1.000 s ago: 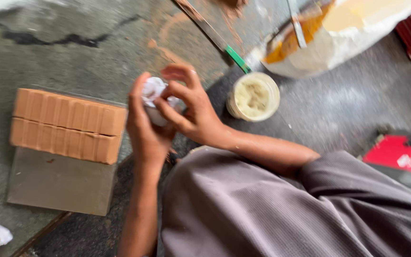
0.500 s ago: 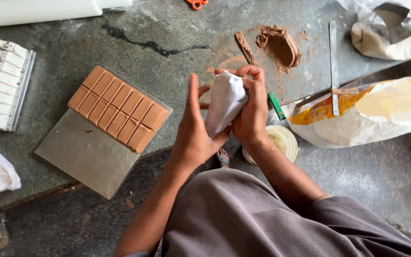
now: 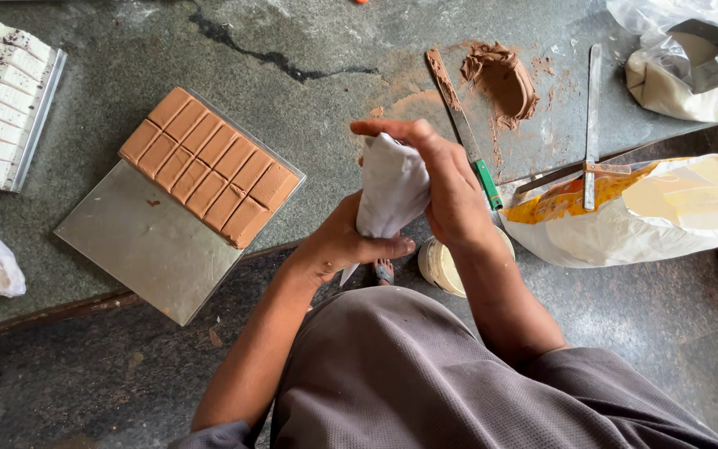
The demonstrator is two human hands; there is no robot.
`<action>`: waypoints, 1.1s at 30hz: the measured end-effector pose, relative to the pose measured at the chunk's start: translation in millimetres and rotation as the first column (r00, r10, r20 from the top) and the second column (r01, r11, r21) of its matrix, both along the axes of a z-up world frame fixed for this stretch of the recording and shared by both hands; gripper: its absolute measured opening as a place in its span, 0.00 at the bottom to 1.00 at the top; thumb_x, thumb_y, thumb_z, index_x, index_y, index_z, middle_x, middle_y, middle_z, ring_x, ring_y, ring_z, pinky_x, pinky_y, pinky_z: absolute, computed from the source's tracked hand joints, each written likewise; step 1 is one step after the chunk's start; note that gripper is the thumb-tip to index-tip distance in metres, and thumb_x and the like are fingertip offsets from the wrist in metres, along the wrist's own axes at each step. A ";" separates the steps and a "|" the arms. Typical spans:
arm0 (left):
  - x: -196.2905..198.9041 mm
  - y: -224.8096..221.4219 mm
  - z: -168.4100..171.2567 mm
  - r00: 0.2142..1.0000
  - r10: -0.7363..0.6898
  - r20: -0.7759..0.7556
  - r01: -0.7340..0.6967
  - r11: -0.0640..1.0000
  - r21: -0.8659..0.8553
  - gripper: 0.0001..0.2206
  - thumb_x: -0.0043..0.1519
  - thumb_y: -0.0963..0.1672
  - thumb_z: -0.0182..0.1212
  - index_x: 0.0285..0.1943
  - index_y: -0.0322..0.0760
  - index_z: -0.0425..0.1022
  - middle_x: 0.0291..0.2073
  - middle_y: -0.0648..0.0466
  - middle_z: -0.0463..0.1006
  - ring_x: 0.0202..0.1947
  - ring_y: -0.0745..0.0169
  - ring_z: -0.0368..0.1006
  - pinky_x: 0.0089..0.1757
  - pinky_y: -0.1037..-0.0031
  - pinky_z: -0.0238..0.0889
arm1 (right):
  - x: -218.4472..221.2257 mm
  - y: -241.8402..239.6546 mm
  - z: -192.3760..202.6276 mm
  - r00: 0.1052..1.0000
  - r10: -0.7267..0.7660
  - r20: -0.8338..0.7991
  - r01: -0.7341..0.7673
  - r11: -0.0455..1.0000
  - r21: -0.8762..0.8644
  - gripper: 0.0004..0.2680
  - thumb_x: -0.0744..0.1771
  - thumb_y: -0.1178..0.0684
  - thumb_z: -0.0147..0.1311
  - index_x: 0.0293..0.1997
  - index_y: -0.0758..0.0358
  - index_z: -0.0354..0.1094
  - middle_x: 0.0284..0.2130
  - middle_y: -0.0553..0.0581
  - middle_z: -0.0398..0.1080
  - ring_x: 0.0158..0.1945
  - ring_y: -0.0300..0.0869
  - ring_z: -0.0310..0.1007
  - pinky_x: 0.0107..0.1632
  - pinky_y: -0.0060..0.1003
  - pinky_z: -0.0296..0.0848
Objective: The person constructs a piping bag from paper, fills it with chocolate frosting using a metal spatula, trims the tip with scissors, and pipes decorative swirls onto chocolate-covered pastries on a tray.
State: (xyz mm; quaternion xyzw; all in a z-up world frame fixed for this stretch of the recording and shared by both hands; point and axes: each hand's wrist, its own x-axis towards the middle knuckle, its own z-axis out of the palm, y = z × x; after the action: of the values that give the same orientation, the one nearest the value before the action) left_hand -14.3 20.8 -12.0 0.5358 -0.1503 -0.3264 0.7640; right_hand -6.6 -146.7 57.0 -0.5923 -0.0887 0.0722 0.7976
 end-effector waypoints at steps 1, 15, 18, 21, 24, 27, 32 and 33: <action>-0.8 -0.9 -0.6 1.000 -0.003 -0.002 0.003 1.000 -0.002 0.32 0.48 0.44 0.77 0.61 0.27 0.69 0.43 0.51 0.78 0.42 0.66 0.78 0.41 0.74 0.76 | -1.0 -0.5 1.0 0.998 -0.011 0.069 0.012 1.000 -0.019 0.18 0.74 0.51 0.33 0.58 0.73 0.71 0.48 0.65 0.74 0.52 0.44 0.73 0.57 0.38 0.73; -7.4 -8.8 -8.3 0.977 0.083 0.194 -0.112 0.984 0.138 0.26 0.52 0.43 0.74 0.59 0.28 0.71 0.46 0.50 0.81 0.47 0.62 0.79 0.49 0.71 0.74 | 3.1 -5.7 -16.2 0.991 -0.017 0.134 -0.005 0.987 0.162 0.11 0.70 0.59 0.39 0.51 0.73 0.70 0.46 0.68 0.76 0.49 0.48 0.76 0.56 0.43 0.77; -5.4 -15.4 -10.3 0.983 0.153 0.096 -0.163 0.981 0.102 0.28 0.50 0.42 0.74 0.59 0.30 0.69 0.45 0.50 0.80 0.44 0.60 0.79 0.44 0.69 0.76 | 4.8 -6.3 -11.7 0.998 -0.058 -0.005 0.058 0.997 0.055 0.12 0.72 0.53 0.42 0.57 0.71 0.68 0.52 0.63 0.74 0.53 0.44 0.74 0.57 0.39 0.75; -4.9 -19.4 -7.2 0.922 0.267 0.282 -0.330 0.921 0.206 0.27 0.50 0.40 0.70 0.60 0.31 0.70 0.46 0.49 0.80 0.46 0.59 0.79 0.46 0.70 0.74 | 1.3 -4.1 -12.8 0.984 -0.113 0.141 0.137 0.974 -0.178 0.16 0.74 0.47 0.41 0.63 0.68 0.68 0.58 0.57 0.73 0.62 0.39 0.70 0.64 0.34 0.69; -9.9 -23.2 0.1 0.884 0.279 0.376 -0.394 0.876 0.277 0.27 0.50 0.39 0.69 0.61 0.32 0.68 0.44 0.49 0.82 0.46 0.59 0.81 0.46 0.69 0.74 | 1.3 2.3 -21.2 0.980 -0.185 0.078 0.192 0.976 -0.106 0.15 0.72 0.49 0.51 0.61 0.71 0.70 0.53 0.60 0.75 0.56 0.39 0.73 0.58 0.34 0.73; -10.1 -27.2 5.3 0.882 0.289 0.372 -0.407 0.865 0.293 0.29 0.50 0.40 0.69 0.64 0.32 0.67 0.45 0.47 0.82 0.46 0.59 0.80 0.46 0.68 0.74 | 5.0 -1.3 -28.6 0.981 -0.192 -0.037 0.193 0.981 0.018 0.14 0.71 0.49 0.52 0.58 0.70 0.72 0.46 0.59 0.78 0.47 0.39 0.76 0.52 0.33 0.76; -8.0 -31.7 5.3 0.853 0.266 0.450 -0.439 0.832 0.339 0.32 0.50 0.40 0.70 0.66 0.31 0.65 0.45 0.45 0.82 0.47 0.55 0.82 0.47 0.67 0.74 | 9.0 -3.8 -40.4 0.984 -0.177 -0.001 0.174 0.963 0.204 0.13 0.73 0.50 0.46 0.46 0.73 0.73 0.39 0.61 0.76 0.41 0.41 0.76 0.45 0.35 0.75; -7.7 -32.7 4.5 0.849 0.258 0.462 -0.445 0.820 0.360 0.32 0.49 0.40 0.71 0.65 0.31 0.65 0.44 0.44 0.83 0.46 0.54 0.83 0.46 0.66 0.75 | 10.6 -4.9 -42.0 0.984 -0.177 -0.002 0.174 0.962 0.208 0.13 0.73 0.50 0.46 0.46 0.73 0.73 0.39 0.61 0.76 0.41 0.41 0.76 0.45 0.35 0.75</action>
State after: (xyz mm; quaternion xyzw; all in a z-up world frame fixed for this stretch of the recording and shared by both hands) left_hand -22.0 -12.0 -7.5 0.7718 -0.1162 -0.0884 0.6189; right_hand 4.0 -151.6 14.9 -0.5118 -0.0494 -0.0133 0.8576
